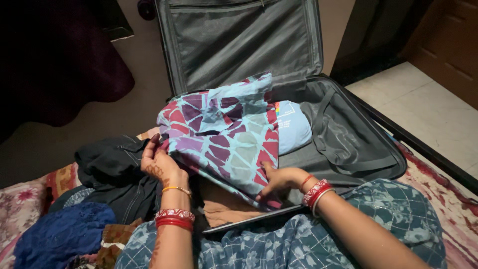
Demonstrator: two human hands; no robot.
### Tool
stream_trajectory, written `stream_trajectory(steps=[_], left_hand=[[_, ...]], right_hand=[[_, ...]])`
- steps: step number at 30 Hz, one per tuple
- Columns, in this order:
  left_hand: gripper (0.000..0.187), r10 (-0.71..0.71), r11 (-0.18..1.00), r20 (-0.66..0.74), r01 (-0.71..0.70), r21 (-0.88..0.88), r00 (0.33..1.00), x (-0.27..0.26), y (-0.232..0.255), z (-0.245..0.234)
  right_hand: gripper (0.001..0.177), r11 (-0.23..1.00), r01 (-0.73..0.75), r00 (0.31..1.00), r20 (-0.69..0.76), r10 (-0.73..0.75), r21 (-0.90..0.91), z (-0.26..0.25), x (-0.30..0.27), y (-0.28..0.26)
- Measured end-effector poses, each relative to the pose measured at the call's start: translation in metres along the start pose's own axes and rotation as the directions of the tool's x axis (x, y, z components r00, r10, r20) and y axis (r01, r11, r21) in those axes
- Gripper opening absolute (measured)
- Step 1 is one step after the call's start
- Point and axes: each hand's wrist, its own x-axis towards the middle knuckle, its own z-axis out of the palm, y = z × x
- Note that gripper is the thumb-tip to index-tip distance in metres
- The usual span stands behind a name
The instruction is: The person packs several pieces of clothing into a suitcase by hand, including a brown shirt, a patterned blue and purple cloth, a dark red garment, and a floral dress.
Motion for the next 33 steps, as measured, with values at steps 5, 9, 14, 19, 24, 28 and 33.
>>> stream_trajectory(steps=[5, 9, 14, 19, 24, 28, 33], left_hand=[[0.042, 0.045, 0.998, -0.02, -0.045, 0.037, 0.999, 0.002, -0.007, -0.008], [0.041, 0.109, 0.969, -0.022, -0.101, 0.224, 0.994, 0.0, -0.004, -0.009], [0.093, -0.163, 0.377, 0.223, -0.148, 0.914, 0.961, -0.062, 0.045, 0.03], [0.138, -0.403, 0.251, 0.675, -0.635, 0.731, 0.618, -0.174, 0.098, 0.088], [0.11, -0.115, 0.307, 0.854, -0.799, 0.516, 0.507, -0.172, 0.09, 0.09], [0.072, -0.227, 0.266, 0.866, -0.827, 0.496, 0.446, -0.155, 0.084, 0.076], [0.056, 0.171, 0.606, 0.913, -0.77, 0.199, 0.371, -0.136, 0.069, 0.062]], right_hand=[[0.066, 0.947, 0.215, 0.948, -0.285, -0.144, 0.237, -0.017, 0.057, 0.036], [0.025, 0.651, 0.513, 0.845, -0.462, -0.269, 0.56, -0.055, 0.046, 0.009], [0.023, 0.518, 0.539, 0.826, -0.537, -0.171, 0.664, -0.077, -0.002, -0.046], [0.023, 0.491, 0.585, 0.796, -0.571, -0.198, 0.645, -0.069, -0.012, -0.069], [0.025, 0.63, 0.621, 0.767, -0.524, -0.37, 0.465, -0.052, -0.035, -0.078], [0.022, 0.563, 0.538, 0.831, -0.504, -0.234, 0.627, -0.078, -0.036, -0.06], [0.049, 0.592, 0.443, 0.796, -0.599, 0.085, 0.673, -0.093, 0.051, 0.019]])
